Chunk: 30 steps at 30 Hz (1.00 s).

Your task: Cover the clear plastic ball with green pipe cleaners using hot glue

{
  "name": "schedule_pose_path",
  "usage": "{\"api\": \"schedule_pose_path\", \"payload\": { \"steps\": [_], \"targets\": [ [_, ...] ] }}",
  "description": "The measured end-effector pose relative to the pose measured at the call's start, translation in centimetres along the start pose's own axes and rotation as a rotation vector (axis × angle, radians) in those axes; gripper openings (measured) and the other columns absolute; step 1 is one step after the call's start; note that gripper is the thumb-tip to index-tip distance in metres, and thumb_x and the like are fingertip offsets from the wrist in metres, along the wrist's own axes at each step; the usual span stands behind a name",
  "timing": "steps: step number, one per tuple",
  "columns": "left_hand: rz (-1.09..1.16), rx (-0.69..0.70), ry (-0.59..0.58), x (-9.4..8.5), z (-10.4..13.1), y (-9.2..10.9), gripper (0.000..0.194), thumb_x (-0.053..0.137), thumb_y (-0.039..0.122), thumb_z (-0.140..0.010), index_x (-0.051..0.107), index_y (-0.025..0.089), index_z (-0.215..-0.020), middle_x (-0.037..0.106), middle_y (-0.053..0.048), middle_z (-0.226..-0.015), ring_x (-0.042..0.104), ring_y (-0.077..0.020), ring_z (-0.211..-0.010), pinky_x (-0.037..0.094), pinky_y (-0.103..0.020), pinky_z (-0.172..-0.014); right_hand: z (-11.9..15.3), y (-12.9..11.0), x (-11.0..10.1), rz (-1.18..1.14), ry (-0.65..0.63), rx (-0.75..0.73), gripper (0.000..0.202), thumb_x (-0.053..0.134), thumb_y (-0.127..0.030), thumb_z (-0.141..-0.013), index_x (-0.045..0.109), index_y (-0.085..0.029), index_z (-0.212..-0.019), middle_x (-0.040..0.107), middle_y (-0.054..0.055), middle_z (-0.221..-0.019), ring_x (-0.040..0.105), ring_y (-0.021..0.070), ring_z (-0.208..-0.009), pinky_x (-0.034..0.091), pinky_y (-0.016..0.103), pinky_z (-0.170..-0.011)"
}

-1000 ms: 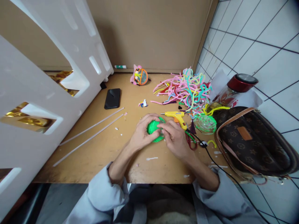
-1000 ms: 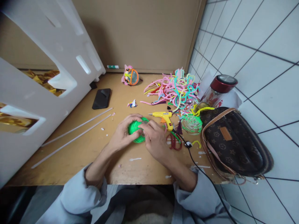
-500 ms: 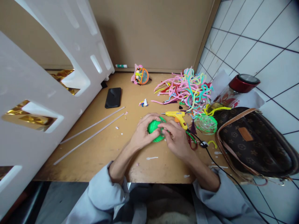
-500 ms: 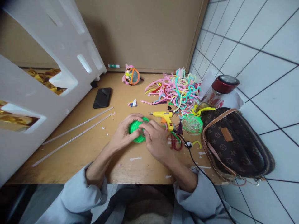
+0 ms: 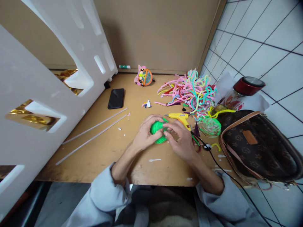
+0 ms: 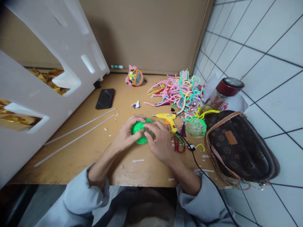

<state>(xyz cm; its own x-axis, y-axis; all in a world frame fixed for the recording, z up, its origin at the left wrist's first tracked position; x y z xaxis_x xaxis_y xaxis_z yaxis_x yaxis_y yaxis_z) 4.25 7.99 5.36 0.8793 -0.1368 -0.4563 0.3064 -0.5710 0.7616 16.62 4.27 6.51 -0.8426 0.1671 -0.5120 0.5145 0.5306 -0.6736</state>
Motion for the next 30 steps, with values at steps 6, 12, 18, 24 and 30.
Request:
{"api": "schedule_pose_path", "payload": {
  "steps": [6,12,18,24,30],
  "targets": [
    [0.001,-0.015,0.0,0.0,0.0,0.1,0.023,0.06,0.026,-0.08,0.06,0.02,-0.102,0.066,-0.009,-0.116,0.062,-0.0243,-0.111,0.049,-0.042,-0.1,0.0,-0.1,-0.3,-0.021,0.011,-0.03,0.022,0.048,-0.019,-0.096,0.068,-0.022,-0.105,0.065,0.005,-0.093,0.063,0.0187,-0.088,0.052,0.033,-0.077],
    [0.018,0.007,0.0,0.1,0.0,0.1,0.023,0.06,0.027,-0.082,0.06,0.019,-0.103,0.066,-0.009,-0.115,0.062,-0.0237,-0.112,0.049,-0.041,-0.101,-0.1,-0.3,-1.3,-0.002,0.118,-0.039,0.012,0.052,-0.02,-0.095,0.064,-0.023,-0.093,0.065,0.003,-0.092,0.062,0.0193,-0.091,0.049,0.035,-0.082],
    [0.013,-0.001,-0.008,0.1,0.0,0.1,0.024,0.059,0.028,-0.082,0.06,0.019,-0.104,0.066,-0.01,-0.116,0.062,-0.0243,-0.113,0.049,-0.042,-0.101,0.1,-0.8,-1.1,0.036,0.11,-0.079,0.01,0.049,-0.019,-0.096,0.054,-0.025,-0.09,0.071,0.003,-0.101,0.062,0.0214,-0.101,0.046,0.039,-0.09],
    [0.004,0.005,-0.011,0.1,0.0,0.1,0.025,0.06,0.029,-0.081,0.06,0.02,-0.104,0.067,-0.009,-0.116,0.062,-0.0245,-0.112,0.049,-0.042,-0.1,0.3,-1.1,-0.1,0.148,0.025,-0.144,0.018,0.04,-0.018,-0.098,0.057,-0.024,-0.103,0.07,0.006,-0.105,0.058,0.0229,-0.103,0.044,0.041,-0.091],
    [0.005,0.01,-0.01,0.1,0.0,0.2,0.025,0.061,0.028,-0.08,0.06,0.02,-0.104,0.067,-0.009,-0.116,0.062,-0.0248,-0.111,0.049,-0.043,-0.1,0.2,-0.5,0.3,0.177,-0.031,-0.102,0.023,0.038,-0.015,-0.098,0.058,-0.023,-0.105,0.07,0.007,-0.105,0.058,0.0226,-0.102,0.043,0.04,-0.091]
  ]
}}
Point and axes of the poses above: each hand's wrist, its own z-axis away from the middle knuckle, its own x-axis out of the palm, y = z × x, the point moved 9 cm from there along -z, towards the middle knuckle
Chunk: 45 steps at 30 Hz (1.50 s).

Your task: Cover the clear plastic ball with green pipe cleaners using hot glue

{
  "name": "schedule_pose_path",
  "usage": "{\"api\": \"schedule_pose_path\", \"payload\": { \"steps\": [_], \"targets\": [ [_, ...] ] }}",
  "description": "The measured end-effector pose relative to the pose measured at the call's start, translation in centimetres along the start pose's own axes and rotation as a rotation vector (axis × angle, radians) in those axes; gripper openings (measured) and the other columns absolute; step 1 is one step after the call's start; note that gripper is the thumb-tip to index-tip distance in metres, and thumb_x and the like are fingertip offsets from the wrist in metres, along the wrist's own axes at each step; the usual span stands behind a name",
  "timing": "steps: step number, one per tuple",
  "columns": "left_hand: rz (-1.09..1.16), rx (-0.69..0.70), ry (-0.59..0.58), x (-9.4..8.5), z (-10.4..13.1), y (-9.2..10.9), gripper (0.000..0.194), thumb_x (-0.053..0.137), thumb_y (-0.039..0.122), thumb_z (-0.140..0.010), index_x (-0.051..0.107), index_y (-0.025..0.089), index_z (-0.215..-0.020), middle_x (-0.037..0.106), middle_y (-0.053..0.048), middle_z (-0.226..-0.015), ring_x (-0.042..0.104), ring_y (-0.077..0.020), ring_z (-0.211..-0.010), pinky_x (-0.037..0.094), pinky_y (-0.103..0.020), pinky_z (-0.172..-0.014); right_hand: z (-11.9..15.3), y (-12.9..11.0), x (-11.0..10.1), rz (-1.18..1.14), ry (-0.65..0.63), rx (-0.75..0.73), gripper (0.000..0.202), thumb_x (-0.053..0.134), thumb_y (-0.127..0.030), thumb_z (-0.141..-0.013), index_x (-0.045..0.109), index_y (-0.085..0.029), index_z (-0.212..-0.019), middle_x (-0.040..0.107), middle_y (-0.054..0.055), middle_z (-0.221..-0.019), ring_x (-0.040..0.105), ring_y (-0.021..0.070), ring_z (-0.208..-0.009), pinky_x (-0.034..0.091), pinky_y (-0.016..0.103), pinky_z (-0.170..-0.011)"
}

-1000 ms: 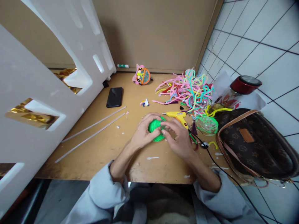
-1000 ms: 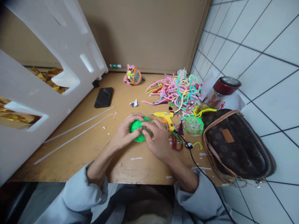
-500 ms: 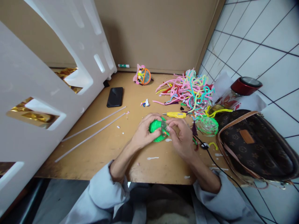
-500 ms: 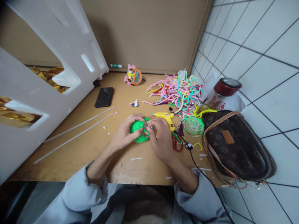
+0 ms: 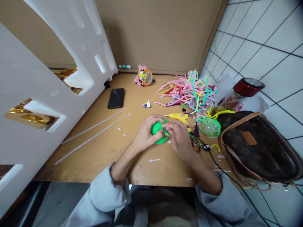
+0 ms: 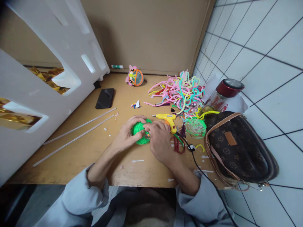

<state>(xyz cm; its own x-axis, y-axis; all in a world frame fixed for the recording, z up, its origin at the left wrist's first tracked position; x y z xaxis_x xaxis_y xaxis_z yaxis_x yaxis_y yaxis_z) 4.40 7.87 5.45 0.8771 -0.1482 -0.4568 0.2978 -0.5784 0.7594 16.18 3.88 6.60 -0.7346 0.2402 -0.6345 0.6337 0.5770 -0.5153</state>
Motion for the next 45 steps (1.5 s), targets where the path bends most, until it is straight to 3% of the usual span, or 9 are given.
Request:
{"api": "schedule_pose_path", "payload": {
  "steps": [3,9,14,23,30,35,45],
  "targets": [
    [-0.006,-0.012,-0.006,0.1,0.0,0.0,0.024,0.06,0.029,-0.081,0.059,0.02,-0.103,0.067,-0.01,-0.116,0.062,-0.0252,-0.111,0.049,-0.043,-0.1,-0.1,0.1,0.0,-0.02,0.003,0.016,0.021,0.039,-0.019,-0.098,0.059,-0.023,-0.104,0.071,0.007,-0.105,0.059,0.0224,-0.102,0.044,0.04,-0.091],
    [0.001,-0.012,-0.009,0.1,0.0,0.1,0.023,0.06,0.029,-0.081,0.059,0.02,-0.102,0.067,-0.01,-0.115,0.062,-0.0252,-0.112,0.048,-0.043,-0.101,-0.1,0.7,-1.1,-0.103,0.153,0.072,0.021,0.037,-0.026,-0.099,0.059,-0.024,-0.099,0.07,0.007,-0.103,0.062,0.0225,-0.101,0.047,0.041,-0.092],
    [0.002,-0.02,-0.01,0.1,-0.1,0.1,0.023,0.06,0.028,-0.08,0.059,0.021,-0.102,0.067,-0.009,-0.116,0.062,-0.0247,-0.111,0.049,-0.042,-0.1,0.0,2.0,-0.3,-0.161,0.108,0.165,0.026,0.039,-0.033,-0.099,0.055,-0.022,-0.116,0.069,0.01,-0.115,0.063,0.024,-0.111,0.047,0.044,-0.097],
    [-0.009,0.006,-0.008,0.2,-0.1,0.4,0.021,0.058,0.026,-0.081,0.059,0.02,-0.101,0.068,-0.009,-0.112,0.061,-0.0247,-0.113,0.048,-0.042,-0.101,0.2,2.1,0.3,-0.161,0.116,0.168,0.028,0.049,-0.038,-0.096,0.049,-0.022,-0.12,0.068,0.011,-0.115,0.065,0.0248,-0.112,0.049,0.045,-0.096],
    [-0.001,-0.06,0.006,0.1,0.1,-0.4,0.023,0.059,0.028,-0.08,0.055,0.02,-0.102,0.065,-0.009,-0.115,0.062,-0.0238,-0.109,0.048,-0.041,-0.098,-0.3,1.1,0.0,-0.008,0.097,0.069,0.022,0.044,-0.033,-0.099,0.057,-0.022,-0.113,0.07,0.01,-0.109,0.064,0.0244,-0.105,0.046,0.043,-0.093],
    [0.029,-0.137,0.005,0.2,0.4,-1.0,0.03,0.06,0.029,-0.079,0.049,0.021,-0.105,0.065,-0.009,-0.117,0.063,-0.0224,-0.104,0.05,-0.039,-0.092,-0.4,0.8,0.2,0.051,0.039,0.033,0.028,0.037,-0.031,-0.101,0.061,-0.022,-0.114,0.07,0.009,-0.109,0.06,0.0244,-0.108,0.042,0.042,-0.094],
    [0.013,-0.107,-0.01,0.2,0.2,-0.9,0.033,0.06,0.033,-0.079,0.051,0.019,-0.108,0.064,-0.01,-0.116,0.061,-0.0248,-0.108,0.047,-0.042,-0.099,-0.6,-1.0,1.8,0.302,-0.081,-0.175,0.033,0.035,-0.029,-0.102,0.064,-0.02,-0.114,0.072,0.013,-0.115,0.057,0.0285,-0.111,0.037,0.047,-0.092]
  ]
}}
Point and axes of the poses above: each hand's wrist, its own z-axis away from the middle knuckle, its own x-axis out of the palm, y = z × x, the point moved 9 cm from there along -z, towards the middle knuckle
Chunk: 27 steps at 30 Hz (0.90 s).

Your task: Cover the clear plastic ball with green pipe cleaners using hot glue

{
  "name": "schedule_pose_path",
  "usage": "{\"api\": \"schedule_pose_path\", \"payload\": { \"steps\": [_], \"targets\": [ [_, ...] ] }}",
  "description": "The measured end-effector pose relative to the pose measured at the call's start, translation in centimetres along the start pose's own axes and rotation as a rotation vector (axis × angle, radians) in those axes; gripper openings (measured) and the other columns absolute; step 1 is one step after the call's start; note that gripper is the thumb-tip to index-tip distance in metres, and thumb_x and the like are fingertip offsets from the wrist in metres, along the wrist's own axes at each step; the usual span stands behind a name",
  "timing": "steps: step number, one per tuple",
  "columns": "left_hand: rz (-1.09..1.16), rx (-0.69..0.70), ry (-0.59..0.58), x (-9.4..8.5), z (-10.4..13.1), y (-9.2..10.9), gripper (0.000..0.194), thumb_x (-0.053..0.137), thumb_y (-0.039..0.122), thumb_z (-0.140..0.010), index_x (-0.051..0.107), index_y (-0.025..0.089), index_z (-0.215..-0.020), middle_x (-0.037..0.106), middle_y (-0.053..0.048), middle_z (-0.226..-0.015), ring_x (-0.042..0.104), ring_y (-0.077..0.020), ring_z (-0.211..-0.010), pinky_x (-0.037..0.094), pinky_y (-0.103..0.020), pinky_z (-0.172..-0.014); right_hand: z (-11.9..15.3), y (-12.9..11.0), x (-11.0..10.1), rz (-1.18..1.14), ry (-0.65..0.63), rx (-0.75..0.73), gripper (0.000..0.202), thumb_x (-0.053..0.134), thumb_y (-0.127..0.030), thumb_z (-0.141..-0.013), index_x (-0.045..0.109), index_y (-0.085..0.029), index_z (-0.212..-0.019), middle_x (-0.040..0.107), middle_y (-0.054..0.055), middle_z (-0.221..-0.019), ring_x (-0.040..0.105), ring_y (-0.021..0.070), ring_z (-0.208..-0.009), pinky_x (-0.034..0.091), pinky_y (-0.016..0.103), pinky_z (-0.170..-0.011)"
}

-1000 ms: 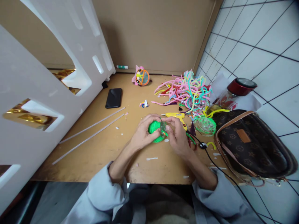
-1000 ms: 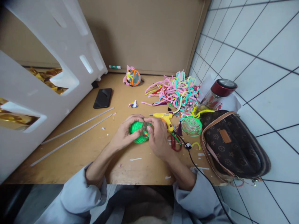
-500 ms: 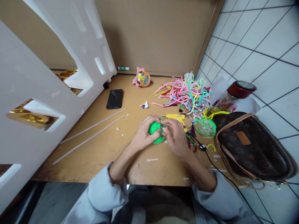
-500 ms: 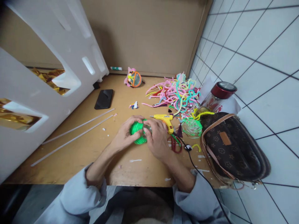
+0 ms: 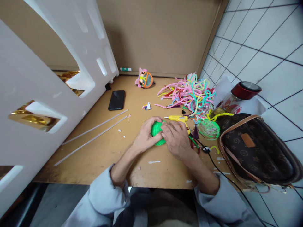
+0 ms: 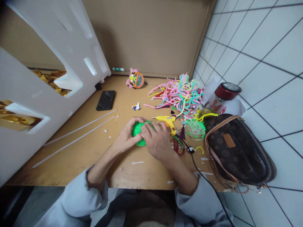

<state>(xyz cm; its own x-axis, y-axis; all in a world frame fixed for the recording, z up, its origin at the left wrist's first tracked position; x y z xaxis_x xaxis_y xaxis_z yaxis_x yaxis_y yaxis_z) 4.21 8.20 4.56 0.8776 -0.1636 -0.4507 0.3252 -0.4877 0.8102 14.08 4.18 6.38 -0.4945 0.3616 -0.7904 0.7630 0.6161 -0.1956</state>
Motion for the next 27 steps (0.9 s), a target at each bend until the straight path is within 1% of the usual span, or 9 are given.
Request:
{"api": "schedule_pose_path", "payload": {
  "steps": [4,7,9,12,16,20,22,27],
  "targets": [
    [-0.01,-0.021,0.004,0.0,0.0,-0.2,0.031,0.059,0.03,-0.079,0.051,0.02,-0.107,0.064,-0.01,-0.117,0.062,-0.0237,-0.108,0.048,-0.04,-0.097,0.4,1.0,-0.6,-0.166,0.049,0.099,0.038,0.029,-0.033,-0.103,0.06,-0.02,-0.121,0.07,0.012,-0.118,0.058,0.0263,-0.112,0.041,0.046,-0.095],
    [0.01,-0.027,0.003,0.0,0.0,-0.2,0.031,0.059,0.03,-0.079,0.05,0.02,-0.107,0.065,-0.008,-0.116,0.062,-0.0228,-0.107,0.048,-0.038,-0.096,0.8,1.9,-1.2,-0.281,0.103,0.176,0.038,0.03,-0.033,-0.104,0.055,-0.02,-0.128,0.066,0.011,-0.126,0.057,0.024,-0.119,0.041,0.044,-0.101],
    [0.019,-0.029,0.004,-0.1,0.0,-0.1,0.031,0.059,0.031,-0.079,0.05,0.02,-0.107,0.065,-0.008,-0.115,0.063,-0.0224,-0.105,0.049,-0.038,-0.094,0.9,2.2,-1.3,-0.316,0.114,0.203,0.037,0.031,-0.034,-0.104,0.055,-0.021,-0.129,0.066,0.01,-0.125,0.057,0.0235,-0.118,0.042,0.043,-0.101],
    [0.022,-0.035,0.009,-0.2,0.0,-0.2,0.032,0.059,0.029,-0.078,0.05,0.02,-0.107,0.065,-0.008,-0.115,0.063,-0.0223,-0.103,0.05,-0.038,-0.093,0.9,1.9,-1.3,-0.309,0.117,0.177,0.036,0.032,-0.035,-0.103,0.058,-0.022,-0.124,0.068,0.009,-0.119,0.058,0.0237,-0.115,0.042,0.043,-0.099],
    [0.019,-0.047,0.01,-0.2,-0.1,-0.1,0.03,0.059,0.028,-0.077,0.051,0.02,-0.105,0.066,-0.008,-0.115,0.063,-0.0228,-0.105,0.049,-0.039,-0.095,0.8,1.3,-1.1,-0.215,0.109,0.115,0.037,0.031,-0.035,-0.103,0.059,-0.021,-0.122,0.067,0.011,-0.115,0.057,0.0248,-0.112,0.041,0.043,-0.095],
    [0.021,-0.015,0.011,-0.2,-0.2,0.3,0.028,0.058,0.028,-0.077,0.052,0.02,-0.103,0.067,-0.008,-0.113,0.063,-0.023,-0.104,0.049,-0.04,-0.097,0.5,0.8,-0.7,-0.137,0.079,0.057,0.04,0.028,-0.039,-0.104,0.061,-0.024,-0.12,0.069,0.009,-0.111,0.056,0.0254,-0.11,0.039,0.044,-0.094],
    [0.011,-0.003,0.012,-0.2,-0.2,0.4,0.028,0.058,0.028,-0.077,0.052,0.02,-0.103,0.067,-0.008,-0.114,0.063,-0.0231,-0.105,0.049,-0.04,-0.098,0.4,0.8,-0.7,-0.164,0.062,0.068,0.041,0.027,-0.041,-0.104,0.061,-0.023,-0.119,0.069,0.009,-0.111,0.056,0.025,-0.109,0.04,0.043,-0.093],
    [-0.005,0.008,-0.002,-0.1,-0.1,0.2,0.03,0.059,0.031,-0.08,0.055,0.019,-0.107,0.065,-0.01,-0.115,0.062,-0.0246,-0.107,0.048,-0.042,-0.099,0.4,1.9,-1.4,-0.348,0.066,0.189,0.039,0.029,-0.037,-0.105,0.06,-0.018,-0.118,0.068,0.01,-0.114,0.057,0.0208,-0.109,0.041,0.039,-0.096]
  ]
}}
Point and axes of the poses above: each hand's wrist, its own z-axis away from the middle knuckle, its own x-axis out of the palm, y = z × x, the point moved 9 cm from there along -z, towards the middle knuckle
